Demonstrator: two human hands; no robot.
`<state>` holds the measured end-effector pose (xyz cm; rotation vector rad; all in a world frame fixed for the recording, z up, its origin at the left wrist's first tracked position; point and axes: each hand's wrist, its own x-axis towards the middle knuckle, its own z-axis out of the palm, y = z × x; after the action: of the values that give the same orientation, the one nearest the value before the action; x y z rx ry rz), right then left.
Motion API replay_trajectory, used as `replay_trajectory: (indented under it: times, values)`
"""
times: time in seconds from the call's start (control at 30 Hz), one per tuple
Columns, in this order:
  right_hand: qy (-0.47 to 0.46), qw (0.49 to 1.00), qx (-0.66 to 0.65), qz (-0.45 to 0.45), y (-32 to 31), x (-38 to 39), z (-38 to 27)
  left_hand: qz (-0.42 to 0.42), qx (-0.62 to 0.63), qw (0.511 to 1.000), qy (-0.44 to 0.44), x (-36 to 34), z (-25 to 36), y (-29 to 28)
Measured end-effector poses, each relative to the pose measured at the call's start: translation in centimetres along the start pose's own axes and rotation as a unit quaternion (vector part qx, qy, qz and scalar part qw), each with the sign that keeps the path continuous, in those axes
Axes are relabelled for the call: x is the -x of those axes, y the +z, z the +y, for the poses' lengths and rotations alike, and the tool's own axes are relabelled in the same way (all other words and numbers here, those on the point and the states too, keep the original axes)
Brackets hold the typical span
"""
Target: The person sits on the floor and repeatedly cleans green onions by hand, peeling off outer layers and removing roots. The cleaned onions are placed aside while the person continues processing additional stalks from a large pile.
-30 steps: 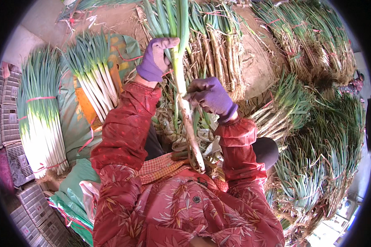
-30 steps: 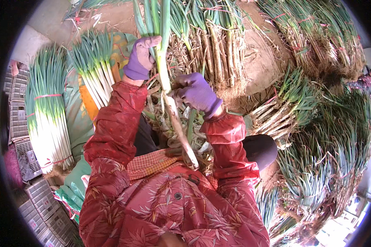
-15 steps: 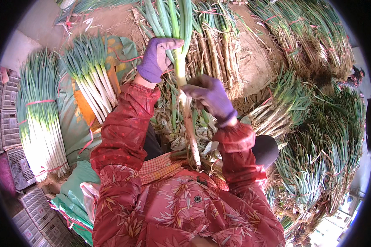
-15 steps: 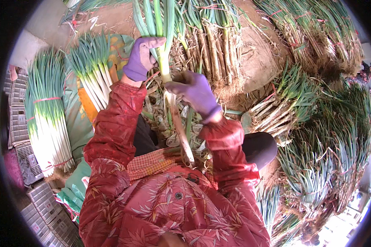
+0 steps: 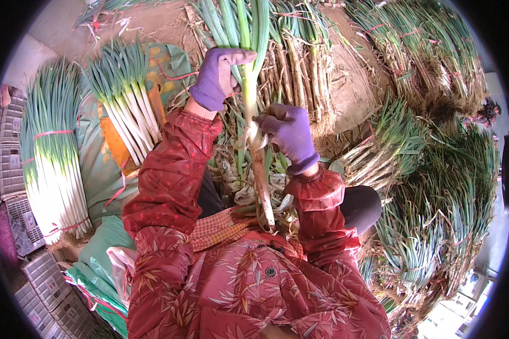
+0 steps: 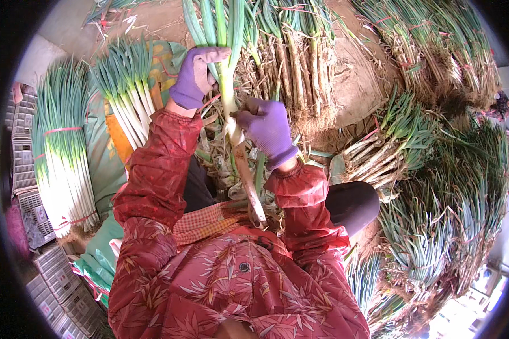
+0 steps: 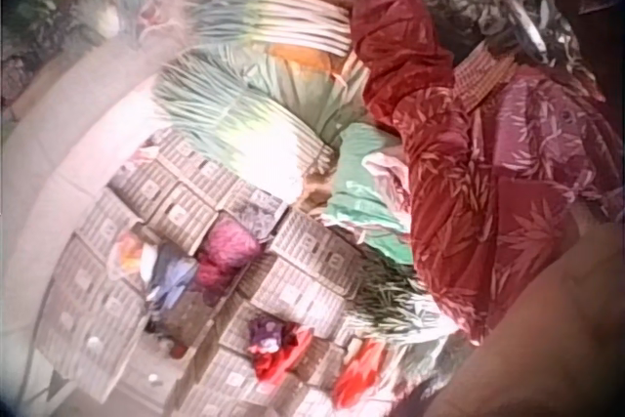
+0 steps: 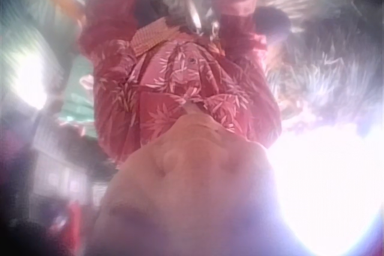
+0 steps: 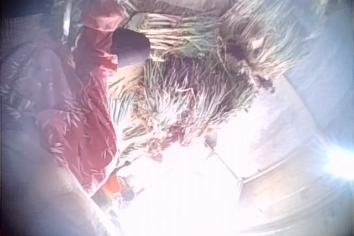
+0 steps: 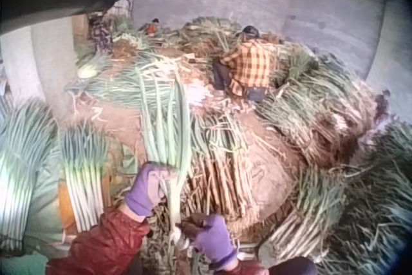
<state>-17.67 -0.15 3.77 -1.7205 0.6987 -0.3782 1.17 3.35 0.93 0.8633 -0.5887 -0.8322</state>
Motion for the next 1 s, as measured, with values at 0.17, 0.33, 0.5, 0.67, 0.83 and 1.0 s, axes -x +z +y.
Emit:
replay_trajectory:
  times: [0.17, 0.33, 0.5, 0.67, 0.83, 1.0]
  values:
    - [-0.047, 0.995, 0.071, 0.043, 0.8, 3.8, 1.3, 0.058, -0.019, 0.998, -0.013, -0.3, 0.1, -0.2]
    - [-0.174, 0.887, 0.404, -0.143, -1.8, 12.5, 6.6, 0.048, -0.074, 0.996, 0.019, -0.5, 0.5, -1.2]
    - [-0.201, 0.886, 0.414, 0.059, -0.3, 8.7, 0.1, 0.03, -0.183, 0.983, -0.01, -0.3, 0.5, -0.3]
    - [-0.258, 0.736, 0.623, -0.06, 4.2, 1.8, -0.8, 0.075, -0.245, 0.966, -0.043, 0.3, 1.0, 0.8]
    - [-0.221, 0.838, 0.482, -0.129, 1.4, 9.7, 3.8, 0.049, -0.138, 0.988, -0.052, -0.9, 0.3, -2.0]
    - [0.079, 0.85, 0.367, -0.369, -3.6, 22.0, 9.1, 0.102, -0.037, 0.994, -0.023, -1.2, 1.0, -3.3]
